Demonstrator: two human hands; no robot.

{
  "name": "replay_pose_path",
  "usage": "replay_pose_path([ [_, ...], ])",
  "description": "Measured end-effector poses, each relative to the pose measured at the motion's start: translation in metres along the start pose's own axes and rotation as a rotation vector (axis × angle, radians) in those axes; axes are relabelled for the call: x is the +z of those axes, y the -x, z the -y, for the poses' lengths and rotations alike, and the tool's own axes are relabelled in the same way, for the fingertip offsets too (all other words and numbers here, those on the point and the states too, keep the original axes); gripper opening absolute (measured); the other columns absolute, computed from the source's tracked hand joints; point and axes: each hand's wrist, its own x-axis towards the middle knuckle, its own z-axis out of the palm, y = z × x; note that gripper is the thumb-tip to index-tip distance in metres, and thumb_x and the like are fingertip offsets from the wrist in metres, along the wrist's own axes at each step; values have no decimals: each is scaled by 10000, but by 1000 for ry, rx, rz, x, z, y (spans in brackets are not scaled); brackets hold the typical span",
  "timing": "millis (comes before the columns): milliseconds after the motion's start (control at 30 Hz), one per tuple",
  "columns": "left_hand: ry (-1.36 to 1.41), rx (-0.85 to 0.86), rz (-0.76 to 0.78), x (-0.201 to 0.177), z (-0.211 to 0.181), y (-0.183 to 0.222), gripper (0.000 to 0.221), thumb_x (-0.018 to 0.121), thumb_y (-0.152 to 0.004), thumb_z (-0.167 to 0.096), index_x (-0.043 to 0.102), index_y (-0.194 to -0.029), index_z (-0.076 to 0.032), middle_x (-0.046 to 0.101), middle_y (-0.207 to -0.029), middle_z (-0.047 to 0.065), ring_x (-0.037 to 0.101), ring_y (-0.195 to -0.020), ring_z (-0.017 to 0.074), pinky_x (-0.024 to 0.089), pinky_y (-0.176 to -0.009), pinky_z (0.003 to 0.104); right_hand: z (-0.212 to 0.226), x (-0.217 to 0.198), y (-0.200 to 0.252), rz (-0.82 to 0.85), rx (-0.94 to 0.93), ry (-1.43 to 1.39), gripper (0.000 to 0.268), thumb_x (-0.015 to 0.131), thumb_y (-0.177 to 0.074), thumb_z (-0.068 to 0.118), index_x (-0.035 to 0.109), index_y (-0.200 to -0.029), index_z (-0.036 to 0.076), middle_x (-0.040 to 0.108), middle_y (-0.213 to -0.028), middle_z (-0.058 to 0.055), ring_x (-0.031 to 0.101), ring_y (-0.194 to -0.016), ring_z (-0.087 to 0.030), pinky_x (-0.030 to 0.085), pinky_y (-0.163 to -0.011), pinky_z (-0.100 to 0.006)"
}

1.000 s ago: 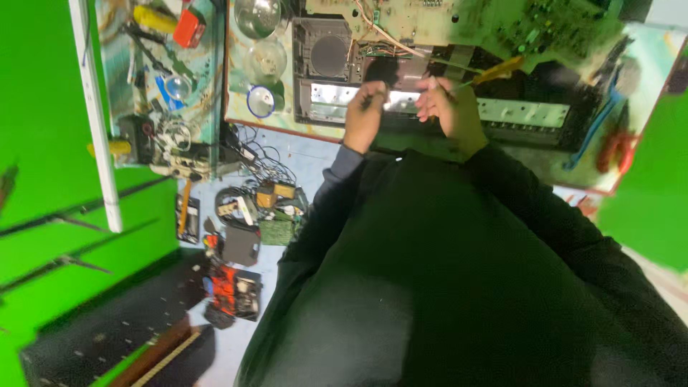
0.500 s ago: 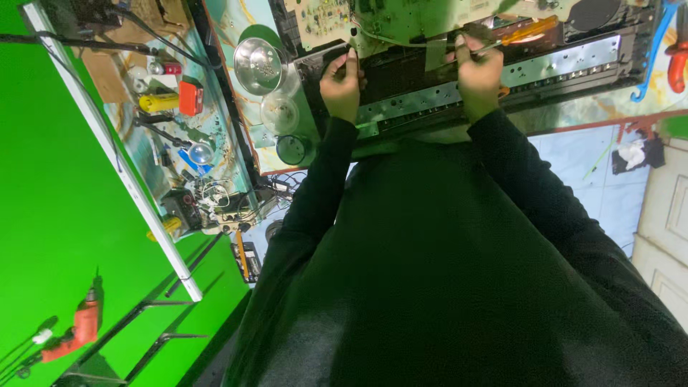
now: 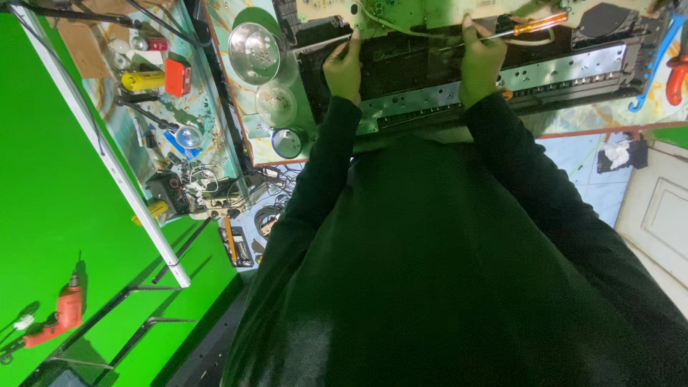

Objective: The person connects wires and ribbon cables inside an electronic device using a screwdriver to secure components.

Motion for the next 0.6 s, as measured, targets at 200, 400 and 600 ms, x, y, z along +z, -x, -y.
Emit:
replay_pose_path([
  [200, 166, 136, 27, 2, 4, 0, 163, 786, -927, -165, 792, -933, -2, 578, -646, -56, 462, -549, 49, 321, -505, 258, -4, -4, -13, 165, 46, -153, 191, 734, -1003, 223, 750, -924, 49, 740, -759, -13, 667, -633, -140, 570, -634, -307],
  [400, -3, 365, -26, 0, -6, 21, 159, 692, -988, -150, 739, -872, -53, 586, -693, -75, 464, -622, 27, 360, -573, 240, -1, -4, -5, 154, 112, -249, 162, 748, -1042, 172, 757, -1055, 11, 748, -820, -63, 692, -660, -171, 591, -626, -350],
  [600, -118, 437, -62, 8, -29, 51, 235, 645, -1014, -158, 590, -802, -74, 484, -654, -67, 419, -610, 42, 352, -575, 239, 21, -3, 5, 154, 179, -346, 169, 721, -1061, 132, 764, -1143, -9, 718, -820, -47, 628, -651, -136, 511, -606, -300],
])
